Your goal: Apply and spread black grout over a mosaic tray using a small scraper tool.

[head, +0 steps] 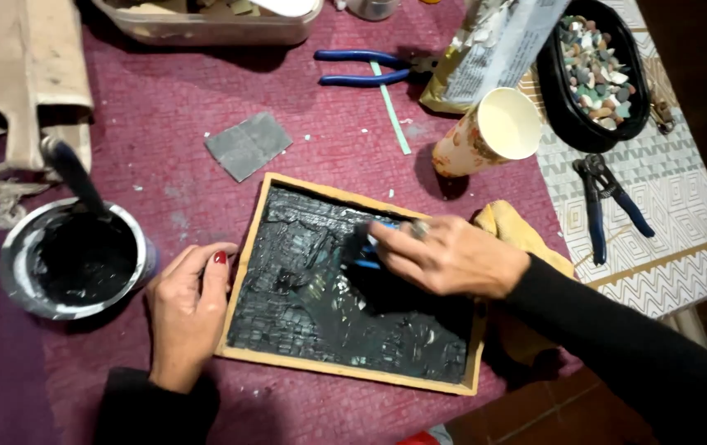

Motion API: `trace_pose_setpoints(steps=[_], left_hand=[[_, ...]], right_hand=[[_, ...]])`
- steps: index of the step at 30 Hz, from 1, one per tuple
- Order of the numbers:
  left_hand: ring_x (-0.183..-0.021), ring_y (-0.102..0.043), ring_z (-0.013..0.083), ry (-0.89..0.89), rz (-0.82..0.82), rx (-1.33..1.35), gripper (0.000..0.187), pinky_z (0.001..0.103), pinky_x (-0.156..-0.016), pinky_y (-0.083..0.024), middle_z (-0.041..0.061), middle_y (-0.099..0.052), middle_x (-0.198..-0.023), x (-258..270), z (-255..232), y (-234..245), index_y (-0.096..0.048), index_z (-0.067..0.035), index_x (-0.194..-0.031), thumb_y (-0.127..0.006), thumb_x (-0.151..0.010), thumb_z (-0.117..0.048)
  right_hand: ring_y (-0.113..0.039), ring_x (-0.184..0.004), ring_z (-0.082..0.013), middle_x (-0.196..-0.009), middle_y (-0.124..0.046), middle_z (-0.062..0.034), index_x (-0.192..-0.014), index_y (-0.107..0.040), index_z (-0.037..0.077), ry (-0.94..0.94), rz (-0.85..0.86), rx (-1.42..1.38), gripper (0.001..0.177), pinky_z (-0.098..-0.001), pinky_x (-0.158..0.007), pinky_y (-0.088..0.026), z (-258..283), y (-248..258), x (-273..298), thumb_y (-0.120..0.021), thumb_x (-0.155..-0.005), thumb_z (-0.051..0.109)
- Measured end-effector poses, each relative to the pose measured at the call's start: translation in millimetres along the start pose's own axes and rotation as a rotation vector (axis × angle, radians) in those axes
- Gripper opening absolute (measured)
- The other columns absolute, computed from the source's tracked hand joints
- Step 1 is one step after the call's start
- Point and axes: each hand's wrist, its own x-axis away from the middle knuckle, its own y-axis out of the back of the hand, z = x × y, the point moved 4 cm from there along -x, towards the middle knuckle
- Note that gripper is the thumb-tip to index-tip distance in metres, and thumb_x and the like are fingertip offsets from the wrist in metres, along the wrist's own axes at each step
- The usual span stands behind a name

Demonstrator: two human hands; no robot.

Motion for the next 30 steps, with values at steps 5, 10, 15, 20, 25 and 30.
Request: trace_pose_setpoints(steps=[5, 10, 15, 20, 25, 30], left_hand=[[-0.057, -0.054, 0.0175, -0.024, -0.006, 0.015, 0.018, 0.030, -0.054, -0.044, 0.007, -0.068, -0.079, -1, -5, 3, -0.073, 0.003, -0.101, -0.057, -0.093, 0.001], [-0.054, -0.052, 0.0147, -0.010, -0.012, 0.014, 0.017, 0.028, -0.049, -0.041, 0.005, -0.068, -0.077, -1, -8, 4, -0.074, 0.003, -0.101, -0.058, -0.093, 0.002], [-0.068, -0.067, 0.0312, -0.072, -0.008, 0.010, 0.021, 0.043, -0.068, -0.055, 0.013, -0.060, -0.065, 0, -7, 5, -0.076, -0.005, -0.103, -0.056, -0.099, -0.005], [-0.070, -0.069, 0.0309, -0.060, 0.001, 0.016, 0.021, 0.043, -0.068, -0.055, 0.013, -0.062, -0.068, 1, -2, 3, -0.076, -0.005, -0.104, -0.055, -0.100, -0.006], [-0.070, -0.068, 0.0316, -0.060, -0.003, 0.004, 0.021, 0.044, -0.069, -0.055, 0.013, -0.062, -0.068, 0, -4, 4, -0.076, -0.004, -0.104, -0.055, -0.100, -0.006], [-0.069, -0.068, 0.0316, -0.078, -0.002, 0.000, 0.021, 0.043, -0.069, -0.055, 0.013, -0.062, -0.068, 1, -3, 4, -0.076, -0.006, -0.104, -0.055, -0.100, -0.007]], right_hand=[[-0.056, -0.058, -0.0174, -0.119, -0.058, -0.0140, -0.111, -0.057, 0.000, 0.097, -0.128, -0.050, 0.019, -0.0316, -0.060, -0.054, -17, 11, -62, -0.055, -0.094, 0.010], [-0.058, -0.062, -0.0148, -0.115, -0.059, -0.0129, -0.115, -0.060, 0.000, 0.195, -0.224, -0.036, 0.025, -0.0301, -0.059, -0.056, -25, -7, -91, -0.061, -0.091, 0.009], [-0.062, -0.049, -0.0151, -0.098, -0.064, -0.0070, -0.102, -0.062, 0.009, 0.225, -0.305, -0.070, 0.009, -0.0320, -0.056, -0.055, -24, -18, -103, -0.053, -0.101, 0.010], [-0.061, -0.049, -0.0158, -0.089, -0.059, -0.0024, -0.100, -0.062, 0.008, 0.185, -0.220, -0.146, 0.009, -0.0318, -0.054, -0.054, -29, -10, -106, -0.053, -0.102, 0.010], [-0.062, -0.048, -0.0193, -0.088, -0.058, -0.0039, -0.097, -0.060, 0.006, 0.168, -0.189, -0.127, 0.009, -0.0349, -0.053, -0.055, -24, -10, -106, -0.053, -0.103, 0.006], [-0.060, -0.051, -0.0145, -0.090, -0.052, -0.0005, -0.099, -0.059, 0.010, 0.194, -0.198, -0.032, 0.010, -0.0322, -0.056, -0.056, -22, -19, -99, -0.050, -0.102, 0.009]])
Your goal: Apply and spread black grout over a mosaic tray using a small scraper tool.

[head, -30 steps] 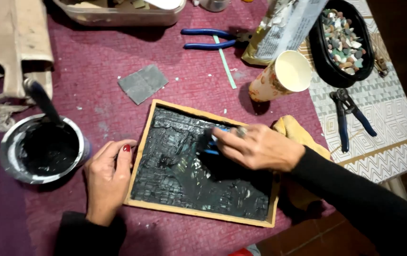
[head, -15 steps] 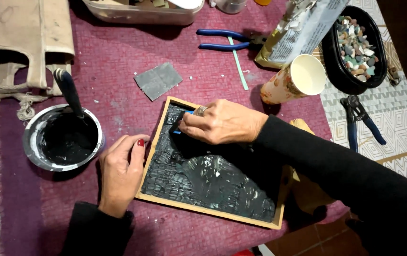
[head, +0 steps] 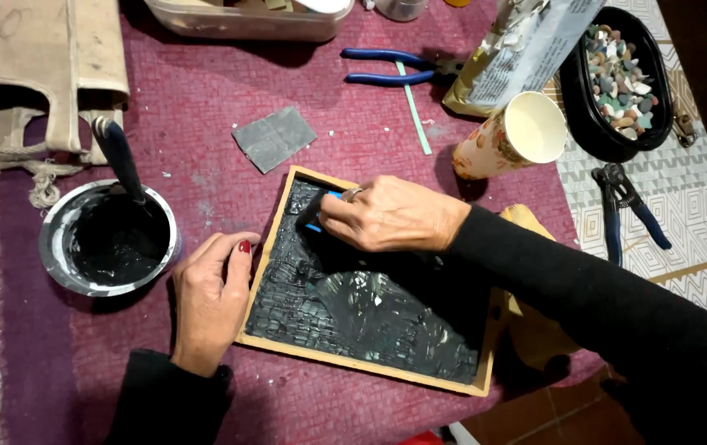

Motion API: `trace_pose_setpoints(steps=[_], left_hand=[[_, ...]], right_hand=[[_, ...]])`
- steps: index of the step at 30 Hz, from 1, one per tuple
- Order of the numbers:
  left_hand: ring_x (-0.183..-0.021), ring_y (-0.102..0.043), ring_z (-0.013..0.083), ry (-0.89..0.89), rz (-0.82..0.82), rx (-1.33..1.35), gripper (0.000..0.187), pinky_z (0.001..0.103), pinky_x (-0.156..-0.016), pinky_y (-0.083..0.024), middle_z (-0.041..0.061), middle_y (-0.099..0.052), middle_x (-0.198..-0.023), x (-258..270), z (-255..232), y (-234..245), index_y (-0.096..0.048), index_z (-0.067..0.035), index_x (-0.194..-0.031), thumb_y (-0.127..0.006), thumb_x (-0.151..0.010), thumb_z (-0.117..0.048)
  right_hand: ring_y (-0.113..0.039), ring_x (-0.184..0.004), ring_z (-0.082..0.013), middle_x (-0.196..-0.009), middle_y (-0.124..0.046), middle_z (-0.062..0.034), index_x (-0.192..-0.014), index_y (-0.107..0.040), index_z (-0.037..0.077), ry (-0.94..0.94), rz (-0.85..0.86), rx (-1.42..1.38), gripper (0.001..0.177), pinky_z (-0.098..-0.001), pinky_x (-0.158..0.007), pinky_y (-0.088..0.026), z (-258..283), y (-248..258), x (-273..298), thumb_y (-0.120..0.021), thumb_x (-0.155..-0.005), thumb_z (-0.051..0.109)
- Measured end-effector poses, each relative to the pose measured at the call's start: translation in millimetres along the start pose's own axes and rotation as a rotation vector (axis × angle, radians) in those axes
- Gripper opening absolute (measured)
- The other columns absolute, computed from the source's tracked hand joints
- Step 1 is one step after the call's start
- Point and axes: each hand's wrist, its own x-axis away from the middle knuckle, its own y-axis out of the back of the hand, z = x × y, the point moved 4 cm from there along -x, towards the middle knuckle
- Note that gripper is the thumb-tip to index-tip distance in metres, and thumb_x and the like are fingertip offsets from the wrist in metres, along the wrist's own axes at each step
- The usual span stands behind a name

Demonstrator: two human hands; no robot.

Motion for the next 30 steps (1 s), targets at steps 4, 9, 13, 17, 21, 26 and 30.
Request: trace_pose_setpoints(steps=[4, 9, 13, 17, 21, 26, 30], left_hand=[[-0.069, -0.069, 0.0318, -0.002, -0.007, 0.014, 0.021, 0.044, -0.069, -0.055, 0.013, -0.063, -0.069, 0, 3, -1, -0.075, -0.005, -0.104, -0.054, -0.101, -0.007], [-0.070, -0.069, 0.0309, -0.006, -0.007, 0.029, 0.021, 0.042, -0.071, -0.055, 0.013, -0.065, -0.071, 0, 5, -1, -0.076, -0.006, -0.104, -0.055, -0.100, -0.006], [-0.068, -0.068, 0.0297, -0.003, -0.011, 0.041, 0.022, 0.042, -0.071, -0.056, 0.014, -0.063, -0.068, -1, -1, 1, -0.076, -0.005, -0.104, -0.054, -0.100, -0.004], [-0.069, -0.069, 0.0284, -0.005, -0.001, 0.012, 0.021, 0.041, -0.070, -0.056, 0.012, -0.063, -0.067, 0, -1, 1, -0.076, -0.006, -0.103, -0.055, -0.101, -0.006], [-0.068, -0.069, 0.0273, -0.005, 0.005, 0.019, 0.022, 0.040, -0.070, -0.056, 0.012, -0.063, -0.067, 2, -1, 1, -0.076, -0.007, -0.103, -0.054, -0.101, -0.007], [-0.073, -0.070, 0.0297, -0.015, -0.007, 0.032, 0.022, 0.041, -0.072, -0.056, 0.014, -0.065, -0.073, 1, 1, -1, -0.076, -0.004, -0.103, -0.054, -0.101, -0.005], [-0.080, -0.071, 0.0352, -0.043, -0.022, 0.005, 0.020, 0.043, -0.074, -0.056, 0.016, -0.067, -0.079, 1, 5, -3, -0.075, -0.005, -0.104, -0.056, -0.100, -0.005]], right_hand=[[-0.062, -0.054, -0.0142, -0.093, -0.055, -0.0021, -0.100, -0.060, 0.010, 0.013, 0.001, 0.023, 0.008, -0.0329, -0.059, -0.056, 5, -1, 16, -0.052, -0.098, 0.009], [-0.065, -0.057, -0.0151, -0.100, -0.063, -0.0078, -0.104, -0.063, 0.007, -0.063, -0.009, -0.003, 0.014, -0.0328, -0.062, -0.057, 13, 8, 40, -0.049, -0.102, 0.009], [-0.066, -0.054, -0.0141, -0.108, -0.068, -0.0118, -0.106, -0.064, 0.006, -0.100, -0.028, -0.018, 0.015, -0.0327, -0.063, -0.058, 22, 19, 54, -0.050, -0.101, 0.008], [-0.068, -0.055, -0.0158, -0.109, -0.071, -0.0140, -0.108, -0.066, 0.006, -0.111, -0.011, 0.003, 0.018, -0.0319, -0.062, -0.058, 32, 24, 70, -0.051, -0.098, 0.007], [-0.061, -0.044, -0.0104, -0.103, -0.073, -0.0116, -0.103, -0.068, 0.007, -0.115, -0.040, 0.072, 0.020, -0.0275, -0.059, -0.055, 41, 34, 75, -0.050, -0.095, 0.004], [-0.060, -0.043, -0.0119, -0.100, -0.072, -0.0142, -0.103, -0.068, 0.005, -0.120, -0.036, 0.069, 0.020, -0.0271, -0.058, -0.054, 48, 44, 83, -0.050, -0.095, 0.003], [-0.060, -0.043, -0.0137, -0.102, -0.072, -0.0155, -0.104, -0.070, 0.005, -0.170, -0.113, 0.016, 0.022, -0.0268, -0.058, -0.053, 42, 56, 71, -0.048, -0.100, 0.007]])
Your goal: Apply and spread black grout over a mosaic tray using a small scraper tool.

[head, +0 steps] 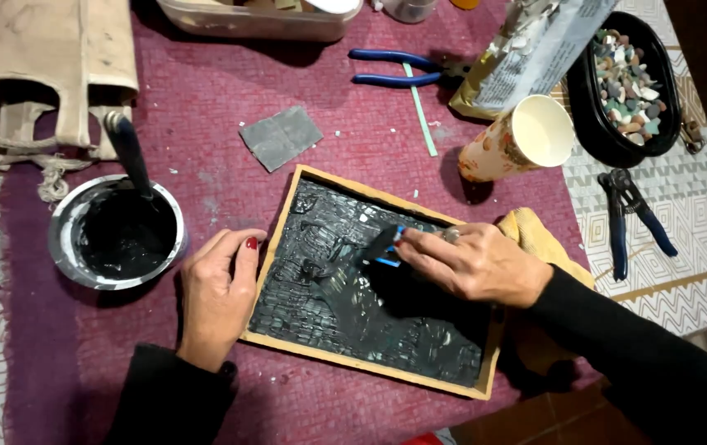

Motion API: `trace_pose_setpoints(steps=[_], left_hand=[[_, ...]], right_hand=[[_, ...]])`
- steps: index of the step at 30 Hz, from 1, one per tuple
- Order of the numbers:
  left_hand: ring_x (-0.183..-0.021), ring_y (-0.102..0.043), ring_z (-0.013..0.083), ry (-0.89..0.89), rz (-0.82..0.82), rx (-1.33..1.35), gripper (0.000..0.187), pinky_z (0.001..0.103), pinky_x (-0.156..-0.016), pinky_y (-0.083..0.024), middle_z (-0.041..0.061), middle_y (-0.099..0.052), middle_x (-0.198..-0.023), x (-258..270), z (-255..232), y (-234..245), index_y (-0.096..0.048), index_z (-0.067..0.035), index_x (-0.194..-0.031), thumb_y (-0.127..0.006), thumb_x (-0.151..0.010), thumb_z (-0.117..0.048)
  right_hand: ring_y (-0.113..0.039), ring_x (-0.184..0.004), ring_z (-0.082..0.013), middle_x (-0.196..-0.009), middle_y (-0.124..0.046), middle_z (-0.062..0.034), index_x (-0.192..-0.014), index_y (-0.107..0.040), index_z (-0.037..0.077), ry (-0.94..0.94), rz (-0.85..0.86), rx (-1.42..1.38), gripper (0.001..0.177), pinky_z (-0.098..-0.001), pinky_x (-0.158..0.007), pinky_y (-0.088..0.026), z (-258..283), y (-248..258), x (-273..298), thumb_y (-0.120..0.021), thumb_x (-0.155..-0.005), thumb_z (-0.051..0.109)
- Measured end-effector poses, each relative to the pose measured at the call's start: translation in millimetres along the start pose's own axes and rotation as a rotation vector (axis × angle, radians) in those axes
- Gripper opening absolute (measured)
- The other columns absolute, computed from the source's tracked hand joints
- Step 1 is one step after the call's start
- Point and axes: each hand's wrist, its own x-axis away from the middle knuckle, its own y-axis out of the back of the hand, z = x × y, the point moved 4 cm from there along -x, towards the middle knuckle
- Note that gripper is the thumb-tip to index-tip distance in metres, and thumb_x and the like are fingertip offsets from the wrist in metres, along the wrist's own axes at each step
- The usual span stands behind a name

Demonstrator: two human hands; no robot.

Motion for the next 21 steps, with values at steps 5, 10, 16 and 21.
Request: trace_pose_setpoints(steps=[5, 10, 16, 21], left_hand=[[-0.081, -0.071, 0.0367, -0.033, -0.001, -0.003, 0.021, 0.044, -0.074, -0.056, 0.015, -0.068, -0.079, 1, 0, 1, -0.075, -0.005, -0.103, -0.054, -0.101, -0.005], [-0.082, -0.072, 0.0382, -0.033, -0.021, 0.005, 0.020, 0.045, -0.075, -0.057, 0.016, -0.069, -0.080, 0, -6, 4, -0.074, -0.003, -0.102, -0.054, -0.100, -0.004], [-0.084, -0.071, 0.0370, -0.035, -0.027, 0.030, 0.020, 0.044, -0.075, -0.057, 0.014, -0.068, -0.081, 0, 2, 0, -0.073, -0.006, -0.102, -0.054, -0.101, -0.008], [-0.082, -0.071, 0.0380, -0.037, -0.016, 0.008, 0.020, 0.045, -0.073, -0.057, 0.015, -0.067, -0.080, 1, -4, 1, -0.073, -0.005, -0.102, -0.054, -0.100, -0.006]], right_hand=[[-0.061, -0.048, -0.0115, -0.100, -0.072, -0.0099, -0.105, -0.071, 0.008, -0.018, -0.092, 0.054, 0.021, -0.0241, -0.059, -0.053, -9, -35, -40, -0.050, -0.101, 0.009], [-0.063, -0.048, -0.0108, -0.100, -0.070, -0.0085, -0.105, -0.070, 0.008, -0.033, -0.147, 0.064, 0.019, -0.0249, -0.061, -0.055, -4, -56, -69, -0.052, -0.099, 0.008], [-0.063, -0.050, -0.0109, -0.101, -0.070, -0.0091, -0.104, -0.070, 0.008, 0.063, -0.107, 0.152, 0.020, -0.0220, -0.058, -0.052, -14, -68, -65, -0.051, -0.097, 0.007], [-0.062, -0.045, -0.0102, -0.099, -0.069, -0.0136, -0.101, -0.068, 0.005, 0.125, -0.058, 0.135, 0.018, -0.0252, -0.058, -0.054, -5, -62, -61, -0.052, -0.093, 0.005]])
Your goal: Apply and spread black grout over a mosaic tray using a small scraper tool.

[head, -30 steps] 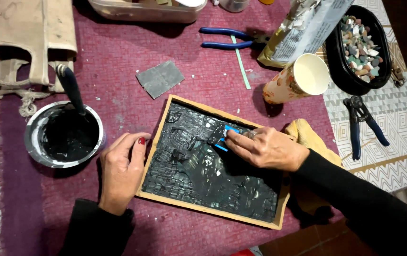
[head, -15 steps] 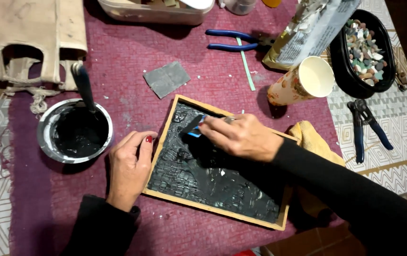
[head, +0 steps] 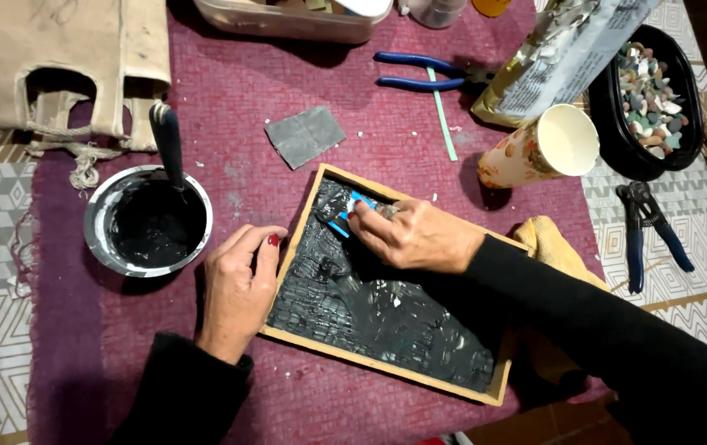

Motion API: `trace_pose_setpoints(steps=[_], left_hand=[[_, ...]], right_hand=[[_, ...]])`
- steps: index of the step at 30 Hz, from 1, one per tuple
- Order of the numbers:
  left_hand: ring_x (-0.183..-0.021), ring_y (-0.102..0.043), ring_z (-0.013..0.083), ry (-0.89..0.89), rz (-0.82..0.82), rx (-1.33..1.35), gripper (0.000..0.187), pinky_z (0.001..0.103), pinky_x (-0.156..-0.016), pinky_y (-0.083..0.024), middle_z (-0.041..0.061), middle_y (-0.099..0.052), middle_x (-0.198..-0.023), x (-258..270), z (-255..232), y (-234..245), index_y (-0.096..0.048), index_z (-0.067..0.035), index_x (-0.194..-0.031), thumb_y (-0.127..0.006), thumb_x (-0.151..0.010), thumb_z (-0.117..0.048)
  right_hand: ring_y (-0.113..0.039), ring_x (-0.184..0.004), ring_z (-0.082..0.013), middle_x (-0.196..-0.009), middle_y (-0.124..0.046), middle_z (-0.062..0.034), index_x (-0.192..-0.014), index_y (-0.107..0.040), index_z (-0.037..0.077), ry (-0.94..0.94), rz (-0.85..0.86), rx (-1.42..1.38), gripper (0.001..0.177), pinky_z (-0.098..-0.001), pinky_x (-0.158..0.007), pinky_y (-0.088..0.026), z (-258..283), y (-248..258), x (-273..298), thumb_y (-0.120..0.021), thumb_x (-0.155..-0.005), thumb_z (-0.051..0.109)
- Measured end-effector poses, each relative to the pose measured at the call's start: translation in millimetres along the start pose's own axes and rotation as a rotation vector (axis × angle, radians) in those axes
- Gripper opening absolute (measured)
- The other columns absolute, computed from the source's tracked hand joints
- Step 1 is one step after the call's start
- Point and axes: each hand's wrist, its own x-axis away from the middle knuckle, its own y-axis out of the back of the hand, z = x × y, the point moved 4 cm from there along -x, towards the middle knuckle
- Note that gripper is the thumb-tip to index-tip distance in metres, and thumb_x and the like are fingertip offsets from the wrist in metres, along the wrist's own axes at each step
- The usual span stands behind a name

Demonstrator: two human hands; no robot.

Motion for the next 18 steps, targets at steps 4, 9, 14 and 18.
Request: trace_pose_setpoints(steps=[4, 9, 14, 18], left_hand=[[-0.083, -0.071, 0.0368, -0.008, 0.003, 0.000, 0.019, 0.044, -0.074, -0.057, 0.015, -0.068, -0.081, 1, 3, 0, -0.074, -0.006, -0.103, -0.054, -0.101, -0.007], [-0.083, -0.071, 0.0376, 0.012, 0.025, -0.001, 0.020, 0.045, -0.075, -0.056, 0.016, -0.068, -0.081, 0, 3, 1, -0.074, -0.006, -0.104, -0.054, -0.101, -0.007], [-0.083, -0.072, 0.0351, 0.019, 0.029, -0.002, 0.020, 0.043, -0.076, -0.056, 0.014, -0.069, -0.082, 1, 4, 0, -0.074, -0.007, -0.104, -0.054, -0.102, -0.007], [-0.079, -0.071, 0.0351, 0.014, 0.020, 0.005, 0.020, 0.043, -0.074, -0.056, 0.015, -0.067, -0.079, 0, 0, 1, -0.074, -0.006, -0.104, -0.054, -0.101, -0.005]], right_hand=[[-0.061, -0.042, -0.0105, -0.096, -0.067, -0.0153, -0.101, -0.067, 0.003, 0.010, 0.033, -0.036, 0.017, -0.0261, -0.056, -0.053, 0, 4, 13, -0.051, -0.094, 0.005], [-0.063, -0.045, -0.0128, -0.096, -0.068, -0.0164, -0.099, -0.068, 0.003, 0.041, 0.095, -0.102, 0.016, -0.0272, -0.053, -0.051, 1, 22, 19, -0.053, -0.093, 0.005], [-0.061, -0.043, -0.0123, -0.096, -0.068, -0.0183, -0.101, -0.068, 0.001, 0.035, 0.102, -0.110, 0.018, -0.0278, -0.053, -0.052, 7, 35, 35, -0.051, -0.095, 0.004], [-0.058, -0.041, -0.0142, -0.094, -0.069, -0.0219, -0.098, -0.069, -0.001, 0.023, 0.106, -0.143, 0.018, -0.0289, -0.053, -0.051, 13, 44, 47, -0.051, -0.094, 0.001]])
